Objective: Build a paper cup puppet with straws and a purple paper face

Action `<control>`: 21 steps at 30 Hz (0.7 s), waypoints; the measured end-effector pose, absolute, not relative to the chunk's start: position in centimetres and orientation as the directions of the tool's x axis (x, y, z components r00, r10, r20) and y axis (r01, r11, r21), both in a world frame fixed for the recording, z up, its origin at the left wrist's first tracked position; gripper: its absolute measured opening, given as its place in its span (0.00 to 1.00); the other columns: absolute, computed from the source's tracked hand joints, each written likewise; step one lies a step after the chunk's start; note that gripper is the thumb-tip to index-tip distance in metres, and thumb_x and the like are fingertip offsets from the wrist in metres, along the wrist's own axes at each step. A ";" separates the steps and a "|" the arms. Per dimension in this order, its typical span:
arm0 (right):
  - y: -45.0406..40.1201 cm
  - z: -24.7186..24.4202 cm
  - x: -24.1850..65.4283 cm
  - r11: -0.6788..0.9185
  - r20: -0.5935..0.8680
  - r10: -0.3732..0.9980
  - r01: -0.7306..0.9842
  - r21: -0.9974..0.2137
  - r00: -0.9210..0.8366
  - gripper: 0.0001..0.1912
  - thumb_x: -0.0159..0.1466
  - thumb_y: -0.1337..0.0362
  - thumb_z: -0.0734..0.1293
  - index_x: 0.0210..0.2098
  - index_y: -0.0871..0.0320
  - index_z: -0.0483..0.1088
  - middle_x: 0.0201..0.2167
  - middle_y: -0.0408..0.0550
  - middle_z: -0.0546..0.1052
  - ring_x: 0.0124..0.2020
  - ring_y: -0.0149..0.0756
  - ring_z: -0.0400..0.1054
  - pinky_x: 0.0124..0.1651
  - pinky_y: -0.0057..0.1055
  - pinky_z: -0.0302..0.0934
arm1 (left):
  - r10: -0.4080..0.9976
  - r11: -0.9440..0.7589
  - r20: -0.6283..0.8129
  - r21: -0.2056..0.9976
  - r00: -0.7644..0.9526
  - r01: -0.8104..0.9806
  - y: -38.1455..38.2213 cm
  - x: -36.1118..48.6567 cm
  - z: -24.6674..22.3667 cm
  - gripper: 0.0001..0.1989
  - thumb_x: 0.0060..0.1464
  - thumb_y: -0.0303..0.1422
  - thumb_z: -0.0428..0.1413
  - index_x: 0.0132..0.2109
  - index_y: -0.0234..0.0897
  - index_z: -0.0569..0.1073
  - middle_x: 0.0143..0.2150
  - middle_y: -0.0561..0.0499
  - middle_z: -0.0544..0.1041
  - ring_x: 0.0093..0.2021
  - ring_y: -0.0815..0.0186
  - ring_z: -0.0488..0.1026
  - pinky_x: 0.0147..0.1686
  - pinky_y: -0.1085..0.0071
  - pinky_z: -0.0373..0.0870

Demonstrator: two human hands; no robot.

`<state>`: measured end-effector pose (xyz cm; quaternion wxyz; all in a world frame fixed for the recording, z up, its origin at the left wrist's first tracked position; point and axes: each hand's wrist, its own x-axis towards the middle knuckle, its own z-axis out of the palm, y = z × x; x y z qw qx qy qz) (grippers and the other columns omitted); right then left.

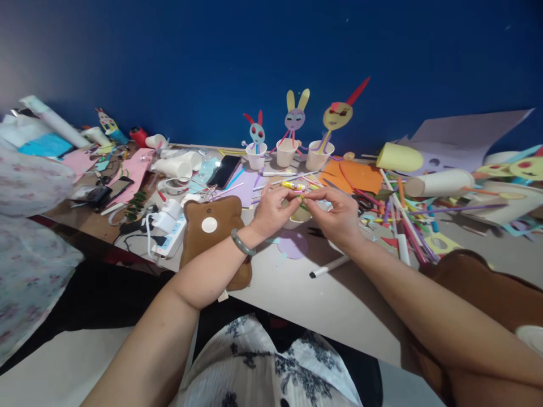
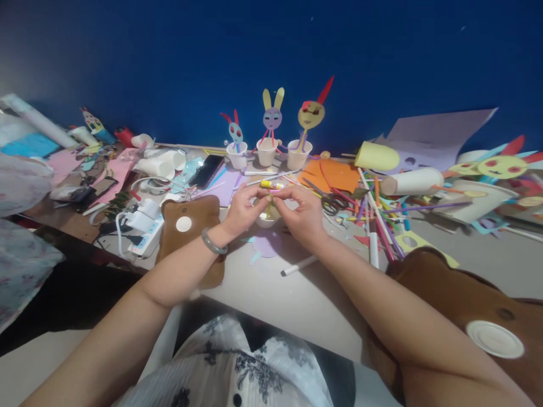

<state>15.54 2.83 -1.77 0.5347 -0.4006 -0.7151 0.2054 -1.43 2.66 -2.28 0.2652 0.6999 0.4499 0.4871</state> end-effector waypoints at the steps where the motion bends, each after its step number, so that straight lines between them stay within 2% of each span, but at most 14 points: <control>1: 2.8 -1.7 15.6 0.592 0.595 0.796 0.352 -0.725 -0.111 0.03 0.62 0.61 0.72 0.32 0.52 0.79 0.36 0.47 0.84 0.39 0.45 0.79 0.49 0.45 0.72 | 0.890 -0.455 0.432 0.828 0.145 0.326 2.8 -1.7 -2.3 0.09 0.60 0.39 0.60 0.38 0.38 0.80 0.40 0.48 0.84 0.46 0.59 0.79 0.66 0.51 0.60; 3: 2.7 -1.6 15.6 0.578 0.578 0.807 0.352 -0.736 -0.117 0.03 0.62 0.60 0.72 0.33 0.52 0.79 0.37 0.47 0.84 0.40 0.45 0.79 0.50 0.44 0.72 | 0.895 -0.440 0.404 0.867 0.189 0.233 3.2 -2.2 -2.4 0.12 0.59 0.41 0.60 0.40 0.37 0.81 0.42 0.45 0.84 0.46 0.59 0.79 0.56 0.57 0.70; 5: 2.8 -1.5 15.7 0.566 0.562 0.818 0.355 -0.744 -0.125 0.04 0.62 0.60 0.72 0.34 0.52 0.80 0.37 0.46 0.84 0.40 0.44 0.79 0.50 0.44 0.72 | 0.901 -0.416 0.379 0.892 0.209 0.176 3.5 -2.6 -2.5 0.12 0.58 0.40 0.61 0.41 0.37 0.82 0.44 0.45 0.84 0.47 0.58 0.80 0.51 0.61 0.74; 11: 3.0 -1.5 15.8 0.563 0.555 0.820 0.365 -0.741 -0.139 0.03 0.61 0.62 0.72 0.34 0.51 0.80 0.35 0.45 0.84 0.37 0.43 0.79 0.45 0.41 0.71 | 0.872 -0.469 0.428 0.869 0.236 0.159 3.9 -3.0 -3.0 0.10 0.58 0.36 0.61 0.44 0.37 0.82 0.46 0.44 0.83 0.49 0.59 0.79 0.55 0.60 0.73; 14: 3.1 -1.6 15.9 0.568 0.556 0.819 0.349 -0.746 -0.143 0.04 0.61 0.62 0.72 0.35 0.51 0.81 0.35 0.45 0.84 0.38 0.43 0.79 0.45 0.42 0.71 | 0.848 -0.518 0.472 0.835 0.242 0.186 4.0 -2.9 -3.5 0.15 0.54 0.40 0.66 0.46 0.37 0.81 0.49 0.42 0.81 0.51 0.57 0.77 0.57 0.57 0.71; 17: 3.0 -1.7 15.8 0.560 0.545 0.825 0.340 -0.755 -0.148 0.05 0.62 0.61 0.72 0.36 0.52 0.81 0.37 0.46 0.84 0.40 0.44 0.79 0.49 0.43 0.71 | 0.850 -0.517 0.474 0.834 0.230 0.193 4.2 -2.9 -3.9 0.16 0.54 0.46 0.66 0.41 0.37 0.81 0.50 0.40 0.79 0.55 0.58 0.75 0.60 0.56 0.69; 21: 2.9 -1.7 15.8 0.560 0.546 0.826 0.331 -0.760 -0.144 0.05 0.61 0.61 0.72 0.36 0.52 0.80 0.38 0.46 0.85 0.41 0.45 0.79 0.50 0.44 0.71 | 0.866 -0.482 0.449 0.866 0.218 0.132 4.3 -2.7 -4.2 0.18 0.54 0.49 0.65 0.36 0.36 0.81 0.49 0.42 0.79 0.54 0.59 0.76 0.60 0.57 0.68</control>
